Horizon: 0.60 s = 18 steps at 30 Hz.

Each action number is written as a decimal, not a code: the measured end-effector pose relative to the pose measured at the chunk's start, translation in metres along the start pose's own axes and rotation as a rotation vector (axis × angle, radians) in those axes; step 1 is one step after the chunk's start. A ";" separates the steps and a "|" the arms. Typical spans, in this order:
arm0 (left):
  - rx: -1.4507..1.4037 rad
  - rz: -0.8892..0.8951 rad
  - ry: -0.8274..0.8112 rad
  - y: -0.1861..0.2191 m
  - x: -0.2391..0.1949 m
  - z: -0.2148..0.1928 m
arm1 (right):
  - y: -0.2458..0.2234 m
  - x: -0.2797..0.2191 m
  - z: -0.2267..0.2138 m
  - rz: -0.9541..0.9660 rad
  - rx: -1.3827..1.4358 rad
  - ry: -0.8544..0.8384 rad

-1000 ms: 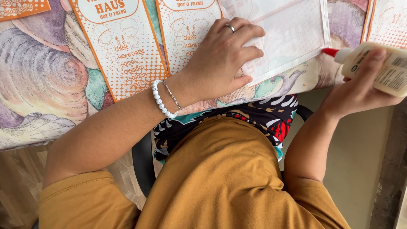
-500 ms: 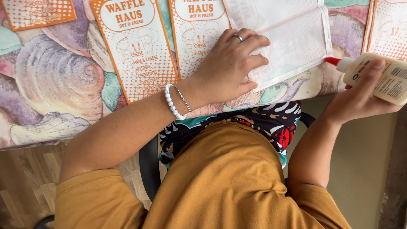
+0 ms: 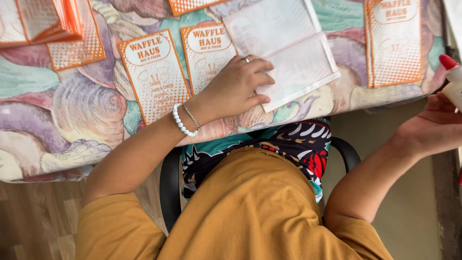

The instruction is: Applying glue to the edges of paper templates and folding them to assemble bags.

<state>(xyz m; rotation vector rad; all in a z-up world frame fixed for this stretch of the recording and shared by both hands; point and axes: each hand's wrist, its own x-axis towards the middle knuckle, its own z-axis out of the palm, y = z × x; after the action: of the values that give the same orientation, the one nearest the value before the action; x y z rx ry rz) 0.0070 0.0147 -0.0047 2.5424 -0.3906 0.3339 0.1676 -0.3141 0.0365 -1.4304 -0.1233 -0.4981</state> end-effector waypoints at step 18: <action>0.465 -0.676 -0.076 -0.048 0.089 -0.016 | 0.100 0.035 -0.053 -0.548 -0.600 0.189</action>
<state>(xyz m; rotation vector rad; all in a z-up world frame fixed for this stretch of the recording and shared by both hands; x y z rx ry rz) 0.1029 0.0443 0.0135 2.9428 0.5869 0.0677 0.2277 -0.3686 -0.0495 -1.9273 -0.2294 -1.1912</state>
